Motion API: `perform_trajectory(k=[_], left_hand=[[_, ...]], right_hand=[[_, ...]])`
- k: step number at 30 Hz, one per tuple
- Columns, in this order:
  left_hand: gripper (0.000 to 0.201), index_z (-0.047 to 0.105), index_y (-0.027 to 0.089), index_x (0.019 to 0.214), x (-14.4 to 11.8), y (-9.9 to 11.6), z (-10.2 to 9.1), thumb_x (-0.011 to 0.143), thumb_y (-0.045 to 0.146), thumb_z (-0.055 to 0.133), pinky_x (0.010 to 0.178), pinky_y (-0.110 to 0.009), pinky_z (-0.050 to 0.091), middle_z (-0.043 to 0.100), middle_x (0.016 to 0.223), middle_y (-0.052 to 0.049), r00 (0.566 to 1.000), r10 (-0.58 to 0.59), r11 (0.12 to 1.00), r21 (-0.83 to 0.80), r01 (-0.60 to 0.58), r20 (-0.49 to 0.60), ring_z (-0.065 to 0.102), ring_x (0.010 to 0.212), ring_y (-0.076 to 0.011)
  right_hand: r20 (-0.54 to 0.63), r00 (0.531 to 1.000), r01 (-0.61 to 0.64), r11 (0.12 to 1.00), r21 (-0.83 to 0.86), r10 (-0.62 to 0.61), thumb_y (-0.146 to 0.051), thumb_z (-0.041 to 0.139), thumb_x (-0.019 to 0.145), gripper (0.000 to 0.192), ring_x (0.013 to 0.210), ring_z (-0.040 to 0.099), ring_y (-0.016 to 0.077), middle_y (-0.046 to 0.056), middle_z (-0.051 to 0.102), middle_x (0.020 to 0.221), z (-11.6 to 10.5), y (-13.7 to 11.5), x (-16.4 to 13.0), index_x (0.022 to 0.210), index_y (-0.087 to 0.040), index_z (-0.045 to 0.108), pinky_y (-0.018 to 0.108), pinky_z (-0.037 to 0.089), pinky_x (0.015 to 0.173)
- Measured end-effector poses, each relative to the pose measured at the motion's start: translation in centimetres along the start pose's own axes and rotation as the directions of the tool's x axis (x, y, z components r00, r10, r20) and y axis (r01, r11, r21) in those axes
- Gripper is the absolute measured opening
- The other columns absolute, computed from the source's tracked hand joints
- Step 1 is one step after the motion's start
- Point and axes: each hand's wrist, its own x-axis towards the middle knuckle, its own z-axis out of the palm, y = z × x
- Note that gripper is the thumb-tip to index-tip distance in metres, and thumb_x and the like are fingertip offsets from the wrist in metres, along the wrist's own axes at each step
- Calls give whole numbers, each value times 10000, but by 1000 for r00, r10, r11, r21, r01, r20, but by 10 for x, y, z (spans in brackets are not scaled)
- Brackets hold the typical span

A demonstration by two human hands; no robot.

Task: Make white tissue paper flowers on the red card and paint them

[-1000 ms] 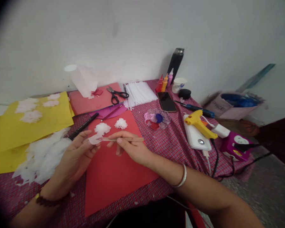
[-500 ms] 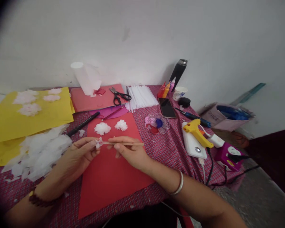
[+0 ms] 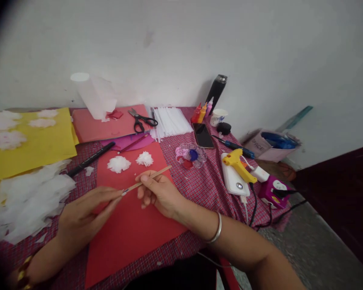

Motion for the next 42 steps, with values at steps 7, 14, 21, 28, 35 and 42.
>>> perform_trajectory(k=[7,14,21,28,35,42], left_hand=[[195,734,176,694,9,-9,2,643,325,849,464,-168,454,679,605,-17,743,-557,497,-568,656,371,566,502,-87],[466,699,183,1046,8,-9,12,626,293,869,658,-241,559,766,856,-74,707,-633,448,-595,667,315,679,688,-140],[260,735,169,852,3,-15,14,658,319,822,615,-241,530,744,778,-62,728,-578,580,-442,684,369,656,646,-143],[190,738,194,808,3,-16,14,690,337,779,593,-253,510,723,730,-47,772,-508,675,-379,632,382,637,624,-154],[154,722,202,801,4,-13,13,719,332,737,585,-256,499,692,660,-21,789,-465,733,-326,597,401,618,594,-153],[61,710,225,780,-4,-12,18,741,269,696,592,-246,490,663,656,4,830,-385,844,-209,493,404,604,616,-158]], right_hand=[[223,936,353,759,-547,-273,-355,607,908,196,598,533,76,14,616,805,0,-15,-11,923,-175,683,208,465,543],[341,843,444,180,-878,-416,-220,460,971,219,894,618,152,69,650,973,-18,-14,1,1074,-205,653,303,511,827],[316,913,305,-80,-949,-258,-176,413,983,312,1011,624,198,133,635,1142,-29,-20,11,1184,-164,653,335,509,884],[345,911,317,-155,-936,-224,-174,420,988,336,1061,611,200,126,645,1154,-29,-18,16,1248,-183,632,333,493,903],[367,911,314,-262,-913,-187,-170,464,970,330,1056,607,215,123,649,1181,-32,-14,18,1262,-170,619,344,471,888],[361,892,317,-193,-928,-270,-193,441,978,305,1026,615,209,121,658,1149,-30,-15,13,1207,-182,642,351,481,866]])
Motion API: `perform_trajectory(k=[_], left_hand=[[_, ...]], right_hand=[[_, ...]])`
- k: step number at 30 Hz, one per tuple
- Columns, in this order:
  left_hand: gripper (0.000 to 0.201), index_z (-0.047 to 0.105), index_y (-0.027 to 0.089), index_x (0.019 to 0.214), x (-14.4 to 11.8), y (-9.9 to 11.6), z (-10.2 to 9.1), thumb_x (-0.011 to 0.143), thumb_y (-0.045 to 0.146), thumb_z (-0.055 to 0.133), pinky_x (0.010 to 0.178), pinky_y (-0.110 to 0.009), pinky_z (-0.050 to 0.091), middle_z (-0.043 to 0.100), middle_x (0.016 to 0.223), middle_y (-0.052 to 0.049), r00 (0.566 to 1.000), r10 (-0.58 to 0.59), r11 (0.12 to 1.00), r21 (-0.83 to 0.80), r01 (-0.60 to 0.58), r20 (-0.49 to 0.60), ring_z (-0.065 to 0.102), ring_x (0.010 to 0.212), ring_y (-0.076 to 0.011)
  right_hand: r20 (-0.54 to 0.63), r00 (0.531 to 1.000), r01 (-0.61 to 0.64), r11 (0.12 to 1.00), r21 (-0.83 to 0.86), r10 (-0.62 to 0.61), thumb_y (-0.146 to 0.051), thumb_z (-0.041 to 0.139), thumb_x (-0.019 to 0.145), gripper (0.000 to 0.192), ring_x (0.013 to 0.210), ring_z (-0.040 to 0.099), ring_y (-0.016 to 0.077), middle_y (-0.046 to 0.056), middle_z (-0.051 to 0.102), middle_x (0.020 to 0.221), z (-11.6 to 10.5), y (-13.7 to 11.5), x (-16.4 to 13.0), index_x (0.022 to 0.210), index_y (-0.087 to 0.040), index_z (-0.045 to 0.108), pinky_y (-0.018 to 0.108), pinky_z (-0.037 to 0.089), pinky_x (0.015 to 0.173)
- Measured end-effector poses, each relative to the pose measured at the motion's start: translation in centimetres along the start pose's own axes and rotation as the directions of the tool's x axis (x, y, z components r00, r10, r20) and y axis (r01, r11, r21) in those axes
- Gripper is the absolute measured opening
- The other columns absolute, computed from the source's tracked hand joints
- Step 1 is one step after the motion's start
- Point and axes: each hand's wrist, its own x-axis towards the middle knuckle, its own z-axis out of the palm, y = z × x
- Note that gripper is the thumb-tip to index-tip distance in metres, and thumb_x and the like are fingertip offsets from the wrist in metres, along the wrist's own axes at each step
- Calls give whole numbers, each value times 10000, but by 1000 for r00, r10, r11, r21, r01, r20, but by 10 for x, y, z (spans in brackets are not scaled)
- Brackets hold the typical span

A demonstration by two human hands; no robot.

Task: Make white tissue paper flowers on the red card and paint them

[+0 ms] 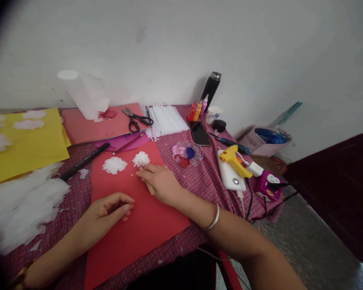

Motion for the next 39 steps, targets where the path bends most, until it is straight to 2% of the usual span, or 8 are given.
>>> perform_trajectory(k=[5,9,16,20,23,31,33,39], left_hand=[[71,693,216,793,2,-1,2,763,273,662,580,-247,481,649,654,6,1000,8,999,42,-8,-8,598,607,-157],[98,677,202,811,-3,8,3,820,218,581,606,-255,470,653,690,-1,995,91,973,206,-100,51,597,629,-156],[195,709,224,898,-45,32,-25,912,179,520,725,-279,465,700,854,-48,941,195,715,617,-330,278,627,778,-180],[128,704,237,818,-62,36,-82,874,222,590,709,-277,432,689,792,-35,960,280,640,748,-175,-15,610,745,-185],[125,679,226,739,-61,35,-124,829,293,623,724,-310,418,664,744,-38,879,391,515,856,37,-273,592,741,-216],[304,689,135,989,-34,23,-137,849,366,549,881,-432,460,692,1027,-168,897,372,67,971,229,-237,616,997,-335],[251,699,160,841,-33,28,-136,850,348,532,798,-400,473,706,903,-135,864,366,154,938,309,-345,635,887,-308],[235,678,185,690,-50,59,-138,688,407,757,481,-217,367,594,577,24,750,90,872,415,259,-656,499,516,-116]], right_hand=[[-216,950,-97,872,479,224,-283,453,969,228,773,623,146,48,671,855,-2,-6,-5,980,-190,661,286,500,721],[-17,939,-212,616,759,345,-370,459,955,274,569,548,108,14,627,712,1,-7,-2,863,-163,614,248,454,567],[93,951,-255,574,778,295,-399,486,940,302,556,546,111,23,630,712,1,-7,2,866,-157,651,262,448,561],[85,969,-207,568,797,233,-415,490,937,327,564,542,111,39,646,742,4,-8,4,817,-167,666,253,448,534],[97,976,-190,554,811,194,-441,484,941,368,597,548,115,65,669,805,6,-8,5,812,-160,682,248,450,531],[142,975,-215,587,781,168,-430,472,948,372,613,528,101,65,653,840,1,-9,4,857,-139,684,242,449,563],[144,975,-218,579,785,172,-422,471,948,352,621,536,104,60,650,832,2,-9,4,859,-143,666,241,453,567],[137,978,-205,581,788,159,-406,463,951,343,649,555,118,53,631,792,4,-7,3,844,-148,663,247,460,572]])
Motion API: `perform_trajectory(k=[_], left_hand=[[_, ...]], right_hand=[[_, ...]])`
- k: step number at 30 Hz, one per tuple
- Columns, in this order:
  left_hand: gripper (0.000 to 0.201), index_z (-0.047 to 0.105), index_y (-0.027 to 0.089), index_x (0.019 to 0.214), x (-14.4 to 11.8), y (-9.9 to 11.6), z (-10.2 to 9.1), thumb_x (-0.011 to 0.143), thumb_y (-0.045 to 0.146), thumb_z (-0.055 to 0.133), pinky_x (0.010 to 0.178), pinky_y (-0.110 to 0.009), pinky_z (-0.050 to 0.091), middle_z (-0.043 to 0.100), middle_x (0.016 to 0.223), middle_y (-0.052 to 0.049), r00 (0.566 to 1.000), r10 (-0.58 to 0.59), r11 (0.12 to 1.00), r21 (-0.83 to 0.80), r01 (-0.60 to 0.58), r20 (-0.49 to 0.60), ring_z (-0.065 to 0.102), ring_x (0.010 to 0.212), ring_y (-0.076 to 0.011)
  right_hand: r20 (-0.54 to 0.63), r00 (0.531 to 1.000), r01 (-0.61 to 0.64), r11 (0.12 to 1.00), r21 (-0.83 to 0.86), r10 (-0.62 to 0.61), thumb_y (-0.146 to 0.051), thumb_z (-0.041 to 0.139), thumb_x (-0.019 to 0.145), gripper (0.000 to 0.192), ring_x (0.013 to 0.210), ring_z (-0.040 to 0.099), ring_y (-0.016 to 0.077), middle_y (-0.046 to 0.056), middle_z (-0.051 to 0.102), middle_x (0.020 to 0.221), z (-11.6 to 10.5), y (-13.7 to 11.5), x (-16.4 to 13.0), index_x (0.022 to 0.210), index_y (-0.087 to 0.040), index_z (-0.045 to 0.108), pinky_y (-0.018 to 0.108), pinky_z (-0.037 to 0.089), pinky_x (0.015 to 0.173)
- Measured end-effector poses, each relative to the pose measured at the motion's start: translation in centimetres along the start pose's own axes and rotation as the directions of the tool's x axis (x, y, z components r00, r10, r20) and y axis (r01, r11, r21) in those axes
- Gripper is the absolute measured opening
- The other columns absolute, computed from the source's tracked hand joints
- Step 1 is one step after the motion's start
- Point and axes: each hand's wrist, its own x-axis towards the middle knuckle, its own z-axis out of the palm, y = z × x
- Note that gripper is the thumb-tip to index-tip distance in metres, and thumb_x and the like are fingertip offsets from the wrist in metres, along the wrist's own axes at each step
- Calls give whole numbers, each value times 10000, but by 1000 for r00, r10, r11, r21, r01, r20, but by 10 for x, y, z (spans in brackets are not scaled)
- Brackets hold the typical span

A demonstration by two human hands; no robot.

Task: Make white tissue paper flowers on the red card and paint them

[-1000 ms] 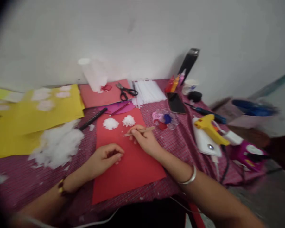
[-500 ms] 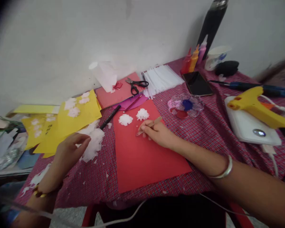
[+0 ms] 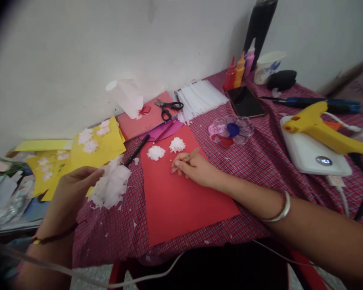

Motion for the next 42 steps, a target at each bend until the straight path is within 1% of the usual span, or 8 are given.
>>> perform_trajectory(k=[3,5,7,12,17,28,36,42], left_hand=[[305,619,167,594,-4,4,2,598,371,846,433,-163,343,543,504,45,982,-97,913,-378,152,162,458,463,-70],[325,611,158,589,-6,7,14,554,330,885,448,-146,394,565,510,43,955,-113,818,-520,246,274,477,454,-58],[314,639,152,636,-9,13,32,538,288,905,485,-147,455,621,570,32,931,-108,764,-571,302,349,526,480,-59],[321,694,150,699,-15,34,88,492,230,925,507,-145,493,683,652,19,882,-30,717,-605,347,470,588,538,-71],[307,751,134,738,-17,38,124,506,242,921,555,-141,509,718,715,-5,847,13,682,-624,381,531,606,602,-71],[260,770,133,730,-24,36,124,523,210,908,575,-150,511,739,713,-25,840,-15,616,-657,435,542,617,615,-79],[112,736,138,726,-25,31,127,689,218,805,638,-211,544,742,744,-31,849,-9,509,-728,458,528,647,680,-118],[95,718,134,758,-24,30,126,759,227,735,654,-237,569,749,778,-53,806,6,476,-710,518,592,677,698,-139]], right_hand=[[-14,1000,8,1000,6,-8,-402,469,953,341,639,551,111,50,631,786,1,1,0,837,-149,665,239,458,562],[-35,999,23,999,41,-22,-400,482,951,319,630,554,104,43,640,781,1,0,0,854,-154,659,230,458,554],[-74,996,61,995,83,-55,-395,496,949,288,630,568,101,40,661,799,1,-3,-1,904,-159,654,224,467,555],[-157,972,193,976,103,-176,-374,501,962,286,662,609,94,70,715,954,-1,-19,-8,1062,-157,659,234,518,614],[-125,969,227,967,113,-213,-368,511,962,293,674,614,93,75,728,979,0,-21,-11,1097,-158,665,240,537,638],[-61,986,162,983,87,-157,-315,518,958,250,776,660,112,76,732,986,4,-16,-10,1062,-158,684,244,542,673],[-56,985,170,978,118,-164,-314,525,954,240,749,649,110,76,721,968,3,-16,-9,1070,-163,671,251,551,664],[-54,985,170,977,126,-164,-341,517,962,256,766,647,120,74,712,958,4,-17,-10,1073,-165,666,258,550,660]])
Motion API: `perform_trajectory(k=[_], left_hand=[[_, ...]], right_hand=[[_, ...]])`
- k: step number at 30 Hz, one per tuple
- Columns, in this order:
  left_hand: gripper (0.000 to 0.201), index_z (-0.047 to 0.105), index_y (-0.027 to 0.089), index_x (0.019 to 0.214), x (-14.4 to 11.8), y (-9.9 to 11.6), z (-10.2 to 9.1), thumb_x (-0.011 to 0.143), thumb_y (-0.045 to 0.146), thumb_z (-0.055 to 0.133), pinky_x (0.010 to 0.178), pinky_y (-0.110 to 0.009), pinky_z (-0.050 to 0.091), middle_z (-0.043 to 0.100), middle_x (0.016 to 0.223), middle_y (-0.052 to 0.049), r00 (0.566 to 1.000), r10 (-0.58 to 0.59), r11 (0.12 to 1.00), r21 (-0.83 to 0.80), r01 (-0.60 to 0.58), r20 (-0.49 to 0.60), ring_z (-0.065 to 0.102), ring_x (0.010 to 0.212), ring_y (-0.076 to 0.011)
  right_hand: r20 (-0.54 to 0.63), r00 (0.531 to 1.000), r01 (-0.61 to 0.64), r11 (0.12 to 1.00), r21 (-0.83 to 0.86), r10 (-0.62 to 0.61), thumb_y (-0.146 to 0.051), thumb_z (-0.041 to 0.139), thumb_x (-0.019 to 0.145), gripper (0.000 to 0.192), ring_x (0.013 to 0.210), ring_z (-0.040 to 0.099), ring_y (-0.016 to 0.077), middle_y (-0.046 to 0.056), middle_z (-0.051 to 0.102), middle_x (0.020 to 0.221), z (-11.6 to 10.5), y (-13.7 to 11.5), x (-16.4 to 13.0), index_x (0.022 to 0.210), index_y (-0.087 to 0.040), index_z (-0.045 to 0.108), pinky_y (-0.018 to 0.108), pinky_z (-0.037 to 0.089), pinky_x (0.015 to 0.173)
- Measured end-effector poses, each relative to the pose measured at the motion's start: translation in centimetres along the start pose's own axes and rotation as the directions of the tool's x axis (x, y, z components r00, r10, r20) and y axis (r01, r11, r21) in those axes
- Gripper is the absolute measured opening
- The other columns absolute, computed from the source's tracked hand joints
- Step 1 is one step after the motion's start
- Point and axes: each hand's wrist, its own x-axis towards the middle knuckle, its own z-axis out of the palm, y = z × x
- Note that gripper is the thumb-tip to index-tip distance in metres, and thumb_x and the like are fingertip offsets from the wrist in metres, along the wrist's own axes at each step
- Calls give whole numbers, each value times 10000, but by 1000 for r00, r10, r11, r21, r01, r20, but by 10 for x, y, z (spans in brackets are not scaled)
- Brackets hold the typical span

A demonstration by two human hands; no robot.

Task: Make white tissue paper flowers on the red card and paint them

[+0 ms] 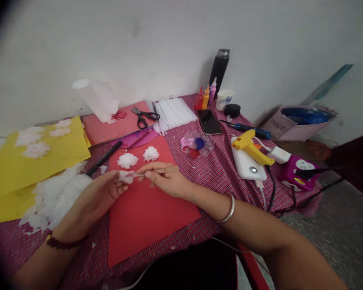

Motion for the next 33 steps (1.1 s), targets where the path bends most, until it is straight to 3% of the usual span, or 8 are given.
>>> perform_trajectory(k=[6,10,21,25,29,31,33], left_hand=[[26,721,142,744,-4,5,2,721,156,720,626,-226,589,735,682,-35,1000,-7,999,-45,8,30,686,624,-139],[200,755,119,811,-7,4,3,623,51,750,651,-188,578,759,766,-50,998,40,998,40,-41,38,685,654,-123],[136,781,167,759,-5,-7,2,647,212,845,619,-199,523,741,738,-36,977,215,969,123,-215,20,623,631,-108],[108,787,189,770,-14,-12,9,669,197,823,651,-228,495,728,714,-28,934,355,874,364,-321,-28,611,654,-136],[169,798,256,743,-25,-16,16,658,111,813,815,-243,477,736,783,-28,877,476,684,603,-410,57,630,792,-176],[203,801,272,737,-28,-18,16,646,90,814,868,-243,463,738,791,-32,871,481,659,614,-434,99,632,825,-185],[168,792,258,704,-27,-18,14,652,99,810,807,-239,475,731,764,-33,884,463,696,591,-408,64,628,784,-182]], right_hand=[[-23,1000,-17,1000,11,18,-421,522,957,326,686,619,99,76,718,956,-1,4,0,1086,-158,663,251,542,644],[-24,999,-24,999,36,25,-428,527,955,337,681,616,96,79,721,974,-2,5,0,1110,-159,659,251,541,643],[-45,996,-69,996,54,71,-438,622,887,331,709,641,117,70,734,962,4,-2,-3,1093,-190,693,252,546,619],[-110,991,-79,997,-1,78,-454,546,922,323,621,575,90,47,719,886,7,-4,-5,986,-188,718,241,518,610],[-133,967,-175,948,264,215,-389,520,934,267,512,529,73,-7,642,686,15,1,-7,946,-171,674,206,450,511],[-70,952,-248,885,394,298,-383,536,923,240,456,488,66,-34,592,618,17,3,-8,920,-170,647,192,419,462],[4,950,-285,867,408,311,-405,582,897,241,448,467,61,-44,576,615,14,1,-9,934,-173,637,184,416,456]])
